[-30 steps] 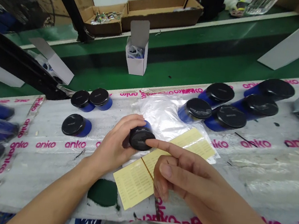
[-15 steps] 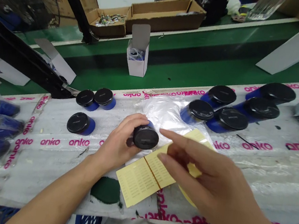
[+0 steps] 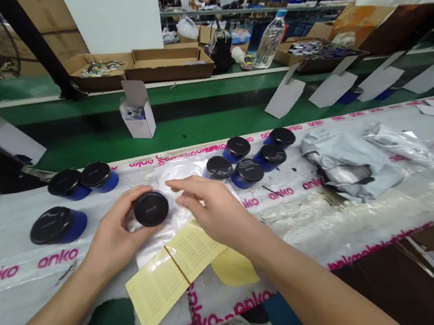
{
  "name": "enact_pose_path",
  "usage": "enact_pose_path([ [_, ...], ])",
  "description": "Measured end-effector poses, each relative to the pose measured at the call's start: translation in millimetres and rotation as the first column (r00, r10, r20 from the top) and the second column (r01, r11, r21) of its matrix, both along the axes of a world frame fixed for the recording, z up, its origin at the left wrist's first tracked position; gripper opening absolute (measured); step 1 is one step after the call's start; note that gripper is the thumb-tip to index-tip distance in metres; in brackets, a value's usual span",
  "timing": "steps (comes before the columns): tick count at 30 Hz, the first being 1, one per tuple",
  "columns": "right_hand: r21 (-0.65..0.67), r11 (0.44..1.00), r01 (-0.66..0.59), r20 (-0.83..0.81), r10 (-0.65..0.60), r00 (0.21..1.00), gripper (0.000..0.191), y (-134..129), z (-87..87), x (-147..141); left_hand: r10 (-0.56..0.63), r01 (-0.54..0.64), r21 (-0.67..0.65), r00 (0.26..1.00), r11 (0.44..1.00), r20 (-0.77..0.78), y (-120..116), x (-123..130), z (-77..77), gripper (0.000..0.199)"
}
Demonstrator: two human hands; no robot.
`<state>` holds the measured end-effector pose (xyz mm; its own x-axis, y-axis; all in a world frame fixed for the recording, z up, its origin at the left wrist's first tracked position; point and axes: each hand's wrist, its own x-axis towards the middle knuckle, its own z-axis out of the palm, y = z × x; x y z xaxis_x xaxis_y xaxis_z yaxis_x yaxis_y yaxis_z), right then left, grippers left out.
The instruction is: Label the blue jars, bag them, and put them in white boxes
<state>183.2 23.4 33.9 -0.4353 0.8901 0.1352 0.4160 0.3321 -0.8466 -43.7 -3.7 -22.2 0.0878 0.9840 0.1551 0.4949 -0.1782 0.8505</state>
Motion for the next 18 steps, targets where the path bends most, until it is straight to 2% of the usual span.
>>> enact_pose_path([
  [3,0.062,0.989,0.134,0.068,-0.138,0.988,0.030,-9,2.5,29,0.130,-0.132,-0.018,0.989,0.991,-0.073,7,-9,5.6,0.063],
  [6,-0.002,0.979,0.206,0.201,-0.201,0.959,0.024,-24,-3.0,53,0.196,-0.193,0.034,0.964,0.981,-0.181,11,-15,10.2,0.073],
  [7,-0.034,0.977,0.211,0.240,-0.197,0.951,0.025,-29,-6.6,58,0.214,-0.200,0.086,0.951,0.976,-0.222,10,-14,12.6,0.075],
  [9,-0.077,0.978,0.194,0.284,-0.165,0.945,0.034,-39,-14.6,61,0.261,-0.184,0.272,0.922,0.945,-0.286,4,-9,19.4,0.077],
  [11,-0.082,0.984,0.156,0.273,-0.129,0.953,0.042,-48,-21.1,59,0.242,-0.084,0.455,0.922,0.886,-0.301,-6,1,28.2,0.076],
  [12,-0.081,0.987,0.140,0.254,-0.116,0.960,0.042,-52,-23.0,57,0.160,0.010,0.481,0.937,0.876,-0.311,-12,8,32.2,0.074],
  [13,-0.086,0.988,0.127,0.232,-0.104,0.967,0.039,-55,-23.8,55,0.026,0.131,0.443,0.943,0.887,-0.331,-16,16,35.5,0.072],
  [15,-0.120,0.986,0.115,0.184,-0.092,0.979,0.033,-59,-23.4,52,-0.294,0.380,0.226,0.895,0.897,-0.336,-21,33,38.6,0.070],
  [16,-0.146,0.982,0.115,0.160,-0.091,0.983,0.031,-61,-22.7,52,-0.421,0.469,0.106,0.855,0.877,-0.302,-22,41,38.1,0.070],
  [18,-0.177,0.976,0.124,0.133,-0.101,0.986,0.025,-63,-22.6,52,-0.542,0.545,-0.035,0.821,0.838,-0.180,-18,54,33.9,0.065],
])
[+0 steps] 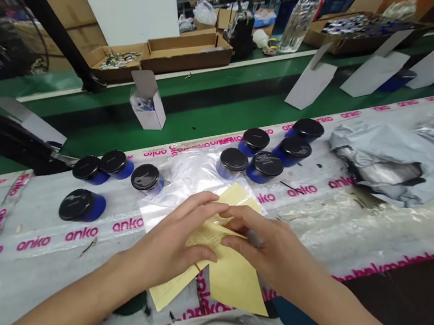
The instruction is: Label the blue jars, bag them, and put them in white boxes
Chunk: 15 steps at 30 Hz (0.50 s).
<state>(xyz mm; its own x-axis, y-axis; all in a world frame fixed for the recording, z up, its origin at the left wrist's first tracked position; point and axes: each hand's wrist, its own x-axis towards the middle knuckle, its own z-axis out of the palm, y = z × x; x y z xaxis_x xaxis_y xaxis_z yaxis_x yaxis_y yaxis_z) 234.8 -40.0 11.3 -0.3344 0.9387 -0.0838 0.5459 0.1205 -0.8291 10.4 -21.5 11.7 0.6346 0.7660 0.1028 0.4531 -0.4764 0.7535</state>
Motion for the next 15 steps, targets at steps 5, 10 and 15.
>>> enact_pose_path([
  [5,0.223,0.975,-0.016,0.025,0.010,1.000,0.011,-4,-12.0,1,0.124,-0.072,-0.297,0.979,0.952,0.163,12,13,-14.9,0.045],
  [10,0.523,0.849,-0.077,0.101,0.028,0.994,0.021,-8,-20.2,0,0.140,-0.094,-0.300,0.981,0.949,0.135,11,11,-16.2,0.027],
  [15,0.626,0.753,-0.202,0.228,0.071,0.971,0.029,-10,-15.5,4,0.116,-0.064,-0.319,0.982,0.945,0.146,13,10,-11.6,0.019],
])
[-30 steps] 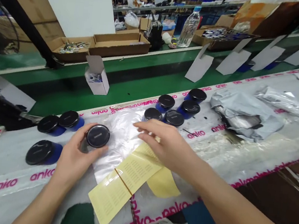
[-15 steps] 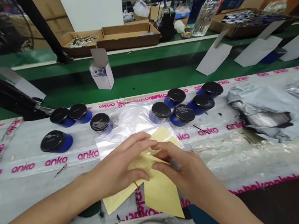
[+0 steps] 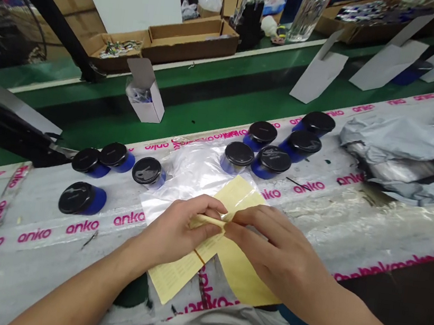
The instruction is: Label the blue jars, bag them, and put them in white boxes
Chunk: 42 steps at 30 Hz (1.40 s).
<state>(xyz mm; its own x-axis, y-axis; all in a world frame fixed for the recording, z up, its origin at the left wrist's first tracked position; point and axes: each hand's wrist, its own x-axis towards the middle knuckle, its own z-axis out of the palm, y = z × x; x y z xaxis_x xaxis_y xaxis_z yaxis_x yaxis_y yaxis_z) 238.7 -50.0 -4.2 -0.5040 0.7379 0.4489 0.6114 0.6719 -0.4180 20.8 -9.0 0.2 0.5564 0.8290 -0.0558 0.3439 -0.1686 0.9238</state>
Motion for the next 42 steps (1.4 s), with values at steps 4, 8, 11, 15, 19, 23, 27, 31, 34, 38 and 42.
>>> enact_pose_path([
  [4,-0.147,0.989,0.001,-0.137,-0.022,0.990,0.026,2,2.7,0,-0.017,0.018,-0.032,1.000,0.999,0.020,1,3,2.7,0.018],
  [8,-0.515,0.857,-0.039,-0.328,-0.154,0.932,0.016,6,8.1,-5,0.034,-0.026,-0.092,0.996,0.995,0.085,-2,9,1.7,0.028],
  [11,-0.636,0.770,-0.048,-0.363,-0.244,0.900,0.017,7,8.5,-7,0.069,-0.056,-0.129,0.992,0.990,0.102,-5,12,-0.6,0.030],
  [15,-0.617,0.784,-0.062,-0.448,-0.286,0.847,0.016,3,2.3,-7,0.060,-0.050,-0.113,0.994,0.992,0.088,-4,13,-2.9,0.034],
  [19,-0.777,0.602,-0.183,-0.538,-0.484,0.690,0.015,4,1.4,-5,0.036,-0.035,-0.043,0.999,0.998,0.023,-4,13,-4.3,0.031],
  [23,-0.844,0.391,-0.368,-0.532,-0.703,0.473,0.024,11,5.5,5,-0.013,0.038,0.198,0.992,0.979,-0.126,-9,9,-2.8,0.024],
  [27,-0.816,0.438,-0.377,-0.558,-0.768,0.316,0.032,18,3.4,18,0.086,-0.019,0.461,0.989,0.887,-0.123,-5,3,5.6,0.025],
  [31,-0.768,0.485,-0.419,-0.607,-0.760,0.232,0.035,19,-6.2,24,0.280,-0.201,0.524,0.957,0.828,-0.075,24,15,12.4,0.032],
  [34,-0.727,0.510,-0.460,-0.642,-0.742,0.193,0.033,18,-13.1,25,0.221,-0.160,0.449,0.971,0.879,-0.087,57,36,9.2,0.065],
  [38,-0.694,0.524,-0.493,-0.668,-0.724,0.171,0.028,17,-16.3,26,0.080,-0.047,0.322,0.993,0.946,-0.090,94,57,5.4,0.085],
  [42,-0.690,0.529,-0.495,-0.673,-0.719,0.170,0.027,17,-14.0,26,0.240,-0.176,0.459,0.967,0.871,-0.084,94,55,17.2,0.072],
])
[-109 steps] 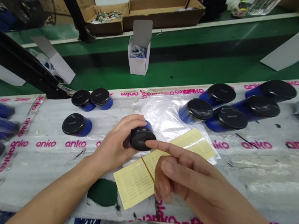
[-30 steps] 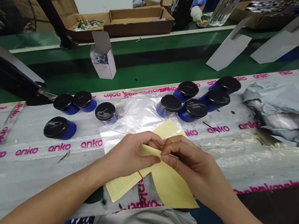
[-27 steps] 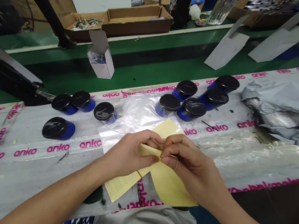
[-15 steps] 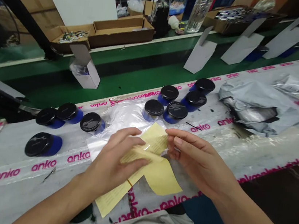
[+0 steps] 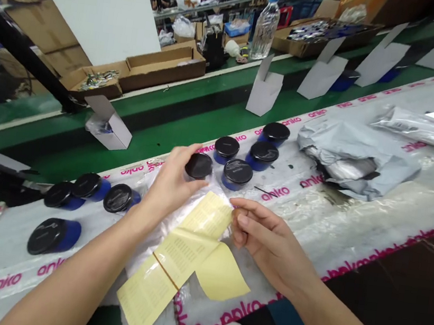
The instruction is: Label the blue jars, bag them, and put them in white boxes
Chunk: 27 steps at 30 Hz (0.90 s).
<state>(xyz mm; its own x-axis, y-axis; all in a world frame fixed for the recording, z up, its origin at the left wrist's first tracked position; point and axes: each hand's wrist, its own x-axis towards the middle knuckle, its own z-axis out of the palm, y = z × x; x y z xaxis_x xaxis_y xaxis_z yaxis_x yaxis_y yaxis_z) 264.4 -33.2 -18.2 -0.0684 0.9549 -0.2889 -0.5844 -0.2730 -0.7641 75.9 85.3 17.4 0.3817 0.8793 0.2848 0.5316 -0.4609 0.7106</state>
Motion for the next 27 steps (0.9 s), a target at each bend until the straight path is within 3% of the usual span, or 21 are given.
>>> enact_pose_path([
  [2,0.009,1.000,-0.009,0.011,0.009,1.000,0.026,-1,1.4,0,0.140,-0.130,0.134,0.988,0.982,-0.067,-13,-8,6.1,0.064],
  [4,0.017,1.000,-0.022,0.036,0.021,0.999,0.025,-2,1.9,0,0.236,-0.205,0.189,0.959,0.960,-0.160,-29,-17,7.1,0.059],
  [7,0.028,0.998,-0.049,0.110,0.046,0.993,0.025,-3,0.0,1,0.285,-0.273,0.082,0.907,0.959,-0.311,-48,-32,1.9,0.061],
  [10,0.034,0.996,-0.077,0.180,0.070,0.981,0.026,-3,-3.7,1,0.188,-0.245,-0.119,0.914,0.962,-0.359,-55,-48,2.9,0.080],
  [12,0.036,0.995,-0.092,0.202,0.083,0.976,0.027,-3,-6.1,1,0.057,-0.132,-0.210,0.942,0.969,-0.331,-53,-57,9.0,0.091],
  [15,0.049,0.995,-0.092,0.223,0.079,0.972,0.027,-4,-8.8,1,-0.111,0.036,-0.277,0.959,0.960,-0.260,-48,-63,14.7,0.085],
  [18,0.069,0.994,-0.084,0.238,0.066,0.969,0.026,-4,-10.3,-1,-0.028,-0.008,-0.202,0.984,0.979,-0.176,-47,-59,6.8,0.088],
  [21,0.082,0.993,-0.088,0.247,0.066,0.967,0.025,-4,-11.2,-2,0.103,-0.118,-0.124,0.987,0.985,-0.124,-49,-53,-5.1,0.111],
  [23,0.080,0.993,-0.086,0.249,0.064,0.967,0.025,-3,-11.4,-2,0.082,-0.099,-0.220,0.993,0.970,-0.084,-51,-52,-8.9,0.116],
  [25,0.075,0.994,-0.083,0.253,0.061,0.965,0.026,-4,-10.2,-1,0.057,-0.051,-0.342,0.998,0.938,0.008,-52,-53,-9.9,0.109],
  [27,0.064,0.994,-0.086,0.268,0.066,0.961,0.027,-4,-6.7,-1,0.079,-0.037,-0.351,0.991,0.936,0.108,-54,-53,-11.9,0.100],
])
